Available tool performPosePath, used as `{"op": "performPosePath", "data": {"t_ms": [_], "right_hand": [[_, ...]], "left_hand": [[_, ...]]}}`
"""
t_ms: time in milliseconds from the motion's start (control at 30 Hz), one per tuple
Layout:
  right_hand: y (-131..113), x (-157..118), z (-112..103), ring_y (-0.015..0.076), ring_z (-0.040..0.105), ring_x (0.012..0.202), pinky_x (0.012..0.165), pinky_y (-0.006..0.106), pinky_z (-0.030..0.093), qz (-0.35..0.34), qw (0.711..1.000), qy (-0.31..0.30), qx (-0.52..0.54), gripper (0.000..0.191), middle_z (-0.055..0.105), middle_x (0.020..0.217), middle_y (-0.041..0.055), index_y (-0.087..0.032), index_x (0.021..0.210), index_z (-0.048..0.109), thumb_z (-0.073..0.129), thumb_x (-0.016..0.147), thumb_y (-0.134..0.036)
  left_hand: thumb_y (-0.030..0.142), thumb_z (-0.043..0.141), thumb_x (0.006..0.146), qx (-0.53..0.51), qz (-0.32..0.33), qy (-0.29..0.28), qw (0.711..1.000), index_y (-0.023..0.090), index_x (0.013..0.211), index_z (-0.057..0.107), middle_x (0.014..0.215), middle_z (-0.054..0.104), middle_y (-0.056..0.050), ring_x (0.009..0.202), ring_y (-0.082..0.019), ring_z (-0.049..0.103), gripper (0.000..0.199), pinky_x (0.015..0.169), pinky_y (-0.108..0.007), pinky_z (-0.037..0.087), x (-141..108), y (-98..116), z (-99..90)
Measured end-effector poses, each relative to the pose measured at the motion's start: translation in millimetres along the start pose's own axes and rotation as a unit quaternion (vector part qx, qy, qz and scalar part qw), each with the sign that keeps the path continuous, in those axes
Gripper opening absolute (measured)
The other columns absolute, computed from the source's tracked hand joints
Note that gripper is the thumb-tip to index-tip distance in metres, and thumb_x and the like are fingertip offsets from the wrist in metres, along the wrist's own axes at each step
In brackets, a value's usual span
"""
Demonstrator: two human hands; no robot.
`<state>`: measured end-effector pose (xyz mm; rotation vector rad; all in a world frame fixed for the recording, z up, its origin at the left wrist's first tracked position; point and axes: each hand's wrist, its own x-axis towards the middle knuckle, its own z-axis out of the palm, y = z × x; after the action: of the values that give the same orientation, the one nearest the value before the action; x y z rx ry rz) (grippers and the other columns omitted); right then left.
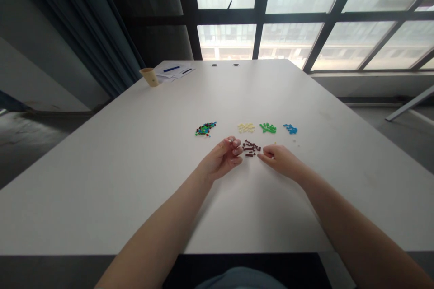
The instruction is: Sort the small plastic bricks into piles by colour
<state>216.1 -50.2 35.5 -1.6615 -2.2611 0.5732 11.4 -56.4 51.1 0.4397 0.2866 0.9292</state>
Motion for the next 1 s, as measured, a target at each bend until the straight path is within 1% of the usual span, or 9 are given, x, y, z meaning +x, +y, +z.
{"op": "performPosePath", "data": {"t_ms": [267,333,400,500,567,667,767,867,1000], "right_hand": [[-2,-1,-3,0.0099,0.036,0.054,0.053,0.023,0.026,-0.009,0.999,0.028,0.017,0.03,0.043,0.054,-0.0022,-0.018,0.054,0.041,0.045,0.079,-0.035],[-4,-2,-5,0.0101,0.038,0.055,0.054,0.023,0.028,-0.017,0.997,0.067,0.031,0.027,0.045,0.056,-0.0019,-0.018,0.057,0.046,0.047,0.079,-0.034],[-9,-4,-7,0.0101,0.04,0.056,0.055,0.023,0.03,-0.044,0.989,0.129,0.055,0.021,0.046,0.058,-0.002,-0.018,0.064,0.052,0.048,0.08,-0.031],[-19,-9,-10,0.0103,0.042,0.057,0.057,0.023,0.033,-0.112,0.965,0.219,0.095,0.015,0.045,0.058,-0.0022,-0.018,0.076,0.059,0.049,0.081,-0.027],[-25,-13,-10,0.0106,0.044,0.057,0.058,0.023,0.036,-0.159,0.949,0.249,0.11,0.014,0.047,0.058,-0.002,-0.018,0.08,0.062,0.052,0.081,-0.027],[-32,-17,-9,0.0112,0.046,0.059,0.062,0.025,0.039,-0.202,0.939,0.257,0.109,0.012,0.051,0.059,-0.0011,-0.019,0.081,0.065,0.055,0.08,-0.027],[-33,-17,-6,0.0114,0.048,0.06,0.065,0.027,0.04,-0.213,0.941,0.246,0.098,0.011,0.054,0.061,-0.0004,-0.02,0.078,0.066,0.056,0.08,-0.025],[-31,-16,-1,0.0112,0.047,0.06,0.065,0.026,0.039,-0.214,0.943,0.236,0.09,0.012,0.053,0.06,-0.0006,-0.02,0.074,0.066,0.056,0.08,-0.023],[-32,-14,4,0.0119,0.047,0.062,0.066,0.026,0.038,-0.211,0.948,0.229,0.064,0.011,0.052,0.058,-0.0009,-0.02,0.073,0.065,0.056,0.079,-0.021]], "left_hand": [[0.03,0.075,0.062,-0.024,0.002,0.011,1.0,0.018,0.071,0.056,0.069,0.051,0.005,0.058,-0.004,0.044,0.024,0.048,-0.015,0.033,4,-2,-5.6],[0.031,0.075,0.061,-0.015,0.004,0.028,0.999,0.018,0.072,0.058,0.074,0.054,0.005,0.061,-0.004,0.047,0.024,0.048,-0.015,0.034,5,-3,-6.9],[0.031,0.075,0.062,0.005,-0.005,0.058,0.998,0.018,0.072,0.06,0.08,0.057,0.003,0.066,-0.004,0.05,0.022,0.048,-0.014,0.034,7,-7,-8.2],[0.032,0.074,0.063,0.053,-0.041,0.091,0.994,0.016,0.072,0.062,0.083,0.058,0.001,0.069,-0.004,0.052,0.022,0.048,-0.013,0.035,9,-16,-10.7],[0.034,0.074,0.062,0.087,-0.071,0.097,0.989,0.015,0.075,0.064,0.078,0.056,0.0,0.068,-0.004,0.051,0.025,0.048,-0.013,0.035,10,-22,-12.6],[0.036,0.076,0.06,0.122,-0.109,0.103,0.981,0.014,0.078,0.064,0.072,0.053,0.001,0.065,-0.003,0.05,0.031,0.049,-0.013,0.035,10,-28,-14.7],[0.038,0.077,0.057,0.146,-0.124,0.112,0.975,0.013,0.075,0.063,0.07,0.051,0.001,0.064,-0.003,0.048,0.034,0.049,-0.013,0.034,10,-29,-14.8],[0.04,0.078,0.054,0.182,-0.123,0.123,0.968,0.011,0.071,0.063,0.065,0.048,0.001,0.059,-0.003,0.043,0.036,0.048,-0.015,0.03,11,-28,-13.6],[0.042,0.078,0.052,0.251,-0.091,0.145,0.953,0.01,0.067,0.065,0.059,0.044,0.002,0.056,-0.004,0.038,0.037,0.047,-0.017,0.026,11,-28,-12.0]]}}
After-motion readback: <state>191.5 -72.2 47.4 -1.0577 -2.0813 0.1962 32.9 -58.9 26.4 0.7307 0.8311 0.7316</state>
